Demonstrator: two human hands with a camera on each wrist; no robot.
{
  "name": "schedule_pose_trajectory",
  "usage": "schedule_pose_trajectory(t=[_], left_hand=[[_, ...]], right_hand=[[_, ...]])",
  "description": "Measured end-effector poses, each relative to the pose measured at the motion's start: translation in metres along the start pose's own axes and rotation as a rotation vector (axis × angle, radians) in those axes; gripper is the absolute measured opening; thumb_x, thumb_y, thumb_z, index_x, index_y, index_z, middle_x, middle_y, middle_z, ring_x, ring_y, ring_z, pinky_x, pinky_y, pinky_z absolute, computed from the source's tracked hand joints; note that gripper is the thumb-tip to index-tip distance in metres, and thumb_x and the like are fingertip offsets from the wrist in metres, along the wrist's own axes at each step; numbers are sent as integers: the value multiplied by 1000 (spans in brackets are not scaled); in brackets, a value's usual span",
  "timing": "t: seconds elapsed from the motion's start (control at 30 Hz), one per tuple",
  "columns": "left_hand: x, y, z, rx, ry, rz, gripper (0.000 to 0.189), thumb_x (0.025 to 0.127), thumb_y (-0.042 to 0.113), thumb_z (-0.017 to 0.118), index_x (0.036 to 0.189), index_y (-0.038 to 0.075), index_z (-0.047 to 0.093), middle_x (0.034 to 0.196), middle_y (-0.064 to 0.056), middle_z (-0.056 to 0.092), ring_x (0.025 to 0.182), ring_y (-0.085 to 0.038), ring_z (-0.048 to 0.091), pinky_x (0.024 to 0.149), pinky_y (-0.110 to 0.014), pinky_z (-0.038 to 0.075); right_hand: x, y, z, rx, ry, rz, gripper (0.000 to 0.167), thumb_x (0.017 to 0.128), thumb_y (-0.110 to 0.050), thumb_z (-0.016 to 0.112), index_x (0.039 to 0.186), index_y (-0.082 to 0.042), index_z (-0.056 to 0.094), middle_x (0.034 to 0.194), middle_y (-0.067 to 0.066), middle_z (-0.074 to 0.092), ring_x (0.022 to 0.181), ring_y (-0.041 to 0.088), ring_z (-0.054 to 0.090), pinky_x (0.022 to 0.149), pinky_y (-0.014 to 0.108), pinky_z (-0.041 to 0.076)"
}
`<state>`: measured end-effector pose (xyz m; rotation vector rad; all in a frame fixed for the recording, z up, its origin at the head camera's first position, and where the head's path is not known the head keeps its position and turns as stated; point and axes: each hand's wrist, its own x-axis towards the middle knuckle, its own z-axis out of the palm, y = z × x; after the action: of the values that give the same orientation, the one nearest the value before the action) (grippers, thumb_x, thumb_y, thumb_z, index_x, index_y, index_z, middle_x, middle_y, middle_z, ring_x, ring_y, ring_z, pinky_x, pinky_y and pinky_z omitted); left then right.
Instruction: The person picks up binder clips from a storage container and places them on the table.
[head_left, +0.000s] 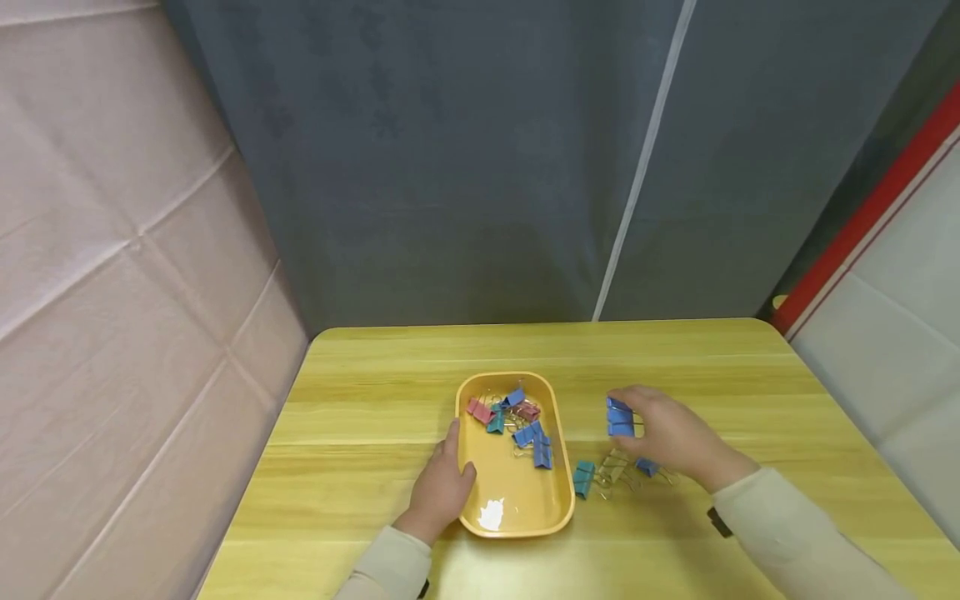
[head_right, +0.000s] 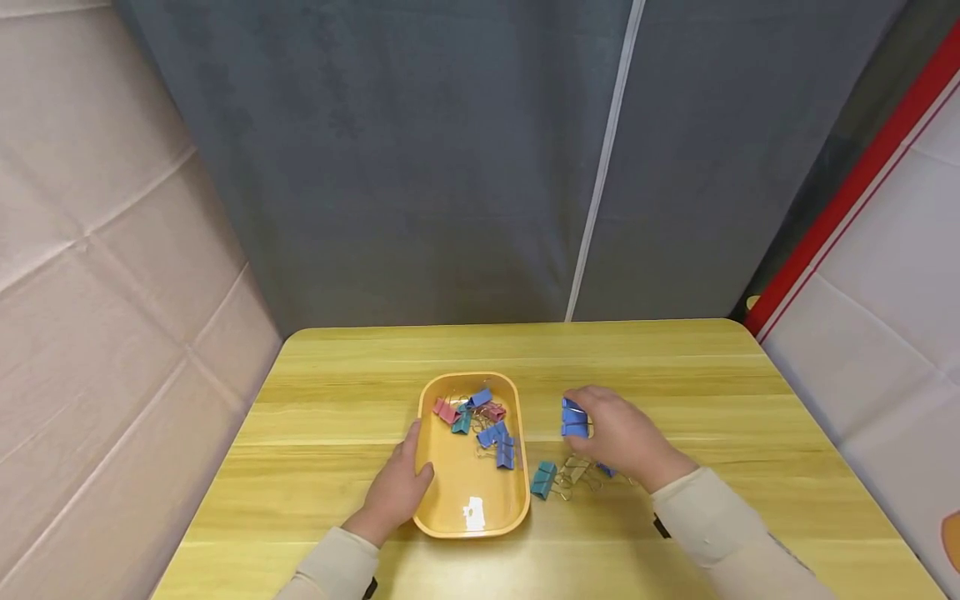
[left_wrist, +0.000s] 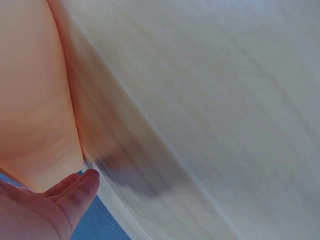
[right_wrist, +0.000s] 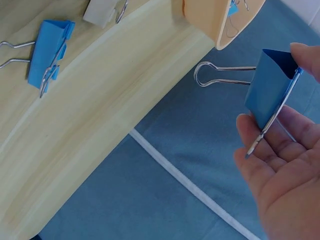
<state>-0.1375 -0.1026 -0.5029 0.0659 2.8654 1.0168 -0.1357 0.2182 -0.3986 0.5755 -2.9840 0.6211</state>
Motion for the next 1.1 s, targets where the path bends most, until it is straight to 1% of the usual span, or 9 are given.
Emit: schedule_pose_trajectory(t=[0.23,0.37,0.57,0.67,0.9,1.1], left_hand=[[0,0,1,1,-5,-5,70,95,23,54,154,9,20,142,-27,43,116,-46,54,91,-57,47],[0,1,0,4,-6,-9,70,95,22,55,154,9,20,142,-28,43,116,-46,54,91,-57,47],[-1,2,0,18,-12,-11,71,94,22,55,154,9,20,141,-28,43,114,-45,55,88,-56,48],[-1,2,0,25,-11,-9,71,94,22,55,154,8,20,141,-28,44,114,-45,55,89,-56,48],[-1,2,-1,32,-8,-6,71,94,22,55,154,8,20,140,-29,44,115,-46,55,91,-57,47],[-1,5,-3,30,-12,-4,70,94,20,55,154,7,20,140,-29,44,114,-46,55,90,-57,47]], right_hand=[[-2,9,-2,25,-4,53,60,81,-20,76,130,5,54,127,26,57,110,41,58,89,54,49],[-3,15,-2,31,-6,71,59,82,-21,75,131,5,54,127,27,56,112,43,57,90,55,48],[-6,25,-4,30,-7,79,59,82,-21,74,130,7,54,128,29,55,112,45,55,89,56,48],[-8,31,-4,28,-2,88,59,82,-20,74,129,8,54,127,30,55,112,46,55,89,56,48],[-12,45,-5,4,16,109,60,79,-20,76,127,10,55,125,31,56,112,47,55,91,58,46],[-17,58,-5,-32,-5,152,63,77,-20,77,125,13,54,122,35,55,110,50,54,90,60,45]])
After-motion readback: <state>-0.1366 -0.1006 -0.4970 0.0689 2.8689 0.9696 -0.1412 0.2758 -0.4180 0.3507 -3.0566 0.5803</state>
